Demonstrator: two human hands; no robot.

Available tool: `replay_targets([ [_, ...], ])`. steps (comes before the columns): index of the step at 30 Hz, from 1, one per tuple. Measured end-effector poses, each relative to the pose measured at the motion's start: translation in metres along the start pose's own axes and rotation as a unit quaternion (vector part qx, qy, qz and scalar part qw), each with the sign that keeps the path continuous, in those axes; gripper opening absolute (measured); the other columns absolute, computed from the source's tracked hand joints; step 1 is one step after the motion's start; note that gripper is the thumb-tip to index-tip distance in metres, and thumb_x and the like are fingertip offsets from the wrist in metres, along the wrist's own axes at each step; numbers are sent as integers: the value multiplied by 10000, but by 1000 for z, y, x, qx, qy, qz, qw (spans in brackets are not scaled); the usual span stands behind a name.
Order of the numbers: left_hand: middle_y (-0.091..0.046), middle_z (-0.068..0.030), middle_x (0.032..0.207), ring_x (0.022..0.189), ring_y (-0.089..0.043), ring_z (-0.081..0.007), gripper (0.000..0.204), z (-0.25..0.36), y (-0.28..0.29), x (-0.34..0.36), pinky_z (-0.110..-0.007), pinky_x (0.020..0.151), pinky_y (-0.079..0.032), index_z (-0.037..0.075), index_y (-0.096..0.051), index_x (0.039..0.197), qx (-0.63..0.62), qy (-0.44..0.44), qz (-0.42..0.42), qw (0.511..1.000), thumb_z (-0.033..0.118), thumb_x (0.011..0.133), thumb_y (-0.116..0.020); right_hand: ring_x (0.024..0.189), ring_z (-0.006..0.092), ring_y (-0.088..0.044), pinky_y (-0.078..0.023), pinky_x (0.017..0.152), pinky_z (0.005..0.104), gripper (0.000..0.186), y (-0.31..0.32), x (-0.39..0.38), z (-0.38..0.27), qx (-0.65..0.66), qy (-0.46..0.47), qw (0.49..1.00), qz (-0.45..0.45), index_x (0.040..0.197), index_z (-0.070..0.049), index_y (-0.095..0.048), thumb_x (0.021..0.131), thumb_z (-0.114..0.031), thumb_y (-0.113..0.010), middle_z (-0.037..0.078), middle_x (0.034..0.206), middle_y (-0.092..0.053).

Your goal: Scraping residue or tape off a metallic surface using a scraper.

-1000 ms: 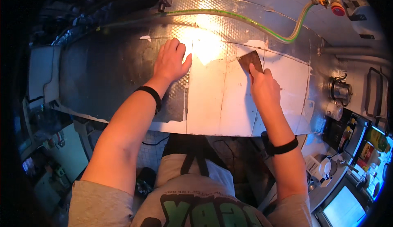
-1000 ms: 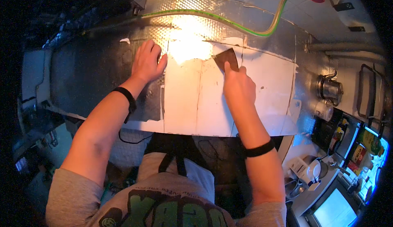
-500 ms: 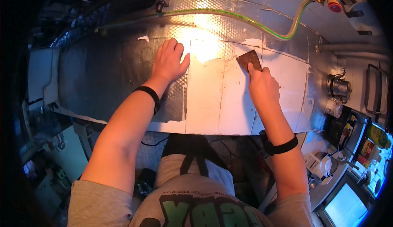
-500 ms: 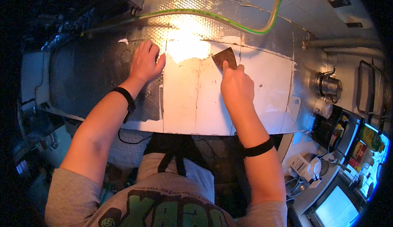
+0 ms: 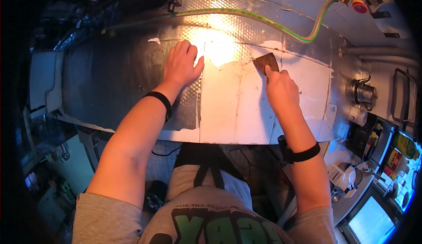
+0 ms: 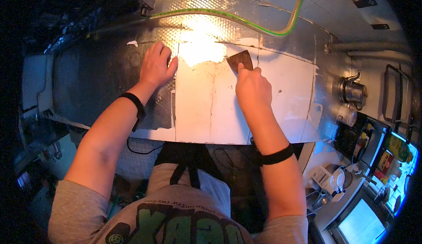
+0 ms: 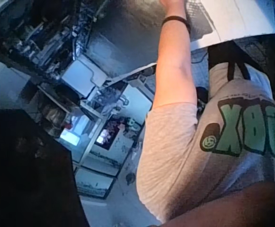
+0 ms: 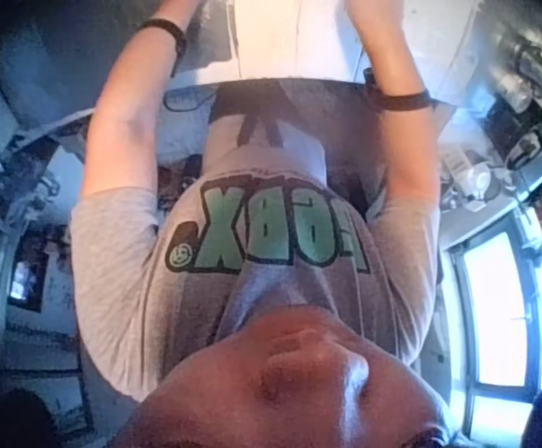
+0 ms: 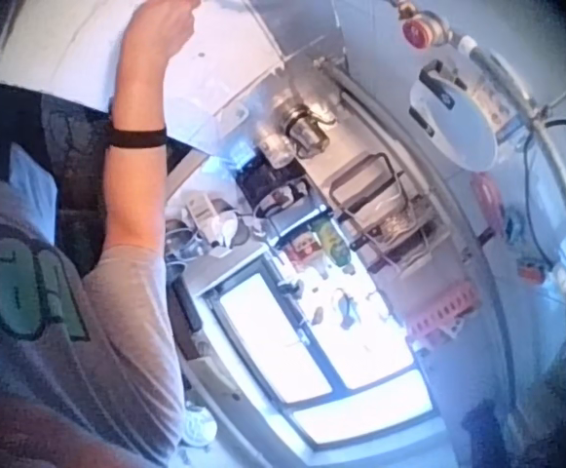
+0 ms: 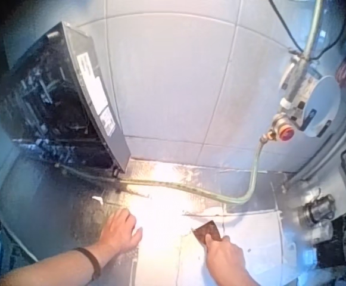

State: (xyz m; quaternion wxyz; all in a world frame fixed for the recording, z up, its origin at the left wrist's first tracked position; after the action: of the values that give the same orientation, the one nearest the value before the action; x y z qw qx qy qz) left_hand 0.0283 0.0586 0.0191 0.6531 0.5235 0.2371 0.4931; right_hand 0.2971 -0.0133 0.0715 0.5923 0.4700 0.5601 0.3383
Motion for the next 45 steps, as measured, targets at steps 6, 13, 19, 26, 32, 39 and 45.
replay_targets([
  [6, -540, -155, 1018, 1013, -556, -366, 246, 0, 0, 0, -487, 895, -467, 56, -579, 895, 2, -12, 20, 1000, 276, 918, -685, 898, 456, -736, -600, 831, 527, 508, 0, 6, 1, 6, 5, 1000, -13, 1032, 38, -738, 1145, -316, -391, 300, 1048, -685],
  [13, -548, -144, 1010, 1008, -564, -361, 241, 1, 1, 2, -487, 888, -472, 60, -581, 886, -5, -4, 12, 1000, 273, 917, -689, 848, 484, -718, -593, 768, 558, 377, -4, 11, -2, 13, -7, 999, 39, 1080, -75, -775, 1105, -340, -508, 289, 944, -692],
  [19, -543, -145, 1010, 1015, -560, -361, 241, 1, 1, 0, -479, 894, -471, 60, -580, 889, -10, 8, -7, 1000, 273, 919, -689, 930, 450, -736, -595, 841, 519, 484, 2, 5, -4, 12, -7, 1000, -23, 1072, 20, -737, 1142, -302, -383, 309, 1072, -689],
  [26, -534, -149, 1003, 1014, -552, -365, 256, -2, 2, 0, -479, 902, -467, 55, -574, 880, -6, 9, 2, 1000, 282, 923, -684, 931, 461, -732, -591, 851, 529, 482, 7, 7, -6, 1, -2, 1000, -23, 1061, 14, -737, 1140, -305, -386, 310, 1044, -692],
  [32, -533, -149, 1002, 1015, -548, -366, 258, -2, -2, -1, -478, 905, -465, 55, -575, 881, -8, 3, 2, 1000, 283, 919, -689, 927, 462, -733, -593, 843, 529, 479, 6, 4, -5, 2, 0, 1000, -20, 1036, 24, -733, 1137, -294, -390, 305, 1038, -696],
  [39, -559, -138, 1034, 1059, -545, -335, 245, -2, -2, 0, -464, 945, -466, 56, -597, 924, 14, 5, -8, 1000, 288, 923, -677, 932, 455, -736, -590, 863, 525, 491, 4, 11, -7, 0, -14, 1000, -22, 1050, 37, -731, 1141, -294, -380, 296, 1039, -696],
  [45, -564, -137, 1041, 1066, -550, -333, 248, 1, -3, -1, -466, 948, -469, 53, -603, 927, 10, 11, -24, 1000, 290, 923, -678, 932, 445, -738, -591, 865, 520, 476, -2, 4, -4, -2, -22, 999, -27, 1070, 32, -725, 1143, -282, -374, 292, 1059, -692],
])
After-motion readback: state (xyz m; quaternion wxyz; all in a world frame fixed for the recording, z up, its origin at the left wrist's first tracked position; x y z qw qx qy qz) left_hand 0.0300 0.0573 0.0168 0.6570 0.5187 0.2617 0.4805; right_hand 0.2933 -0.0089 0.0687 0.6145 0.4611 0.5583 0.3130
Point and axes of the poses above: each hand's wrist, its own x-axis towards the middle knuckle, its own y-axis out of the back of the hand, z = x × y, the point moved 7 cm from there along x, towards the middle knuckle
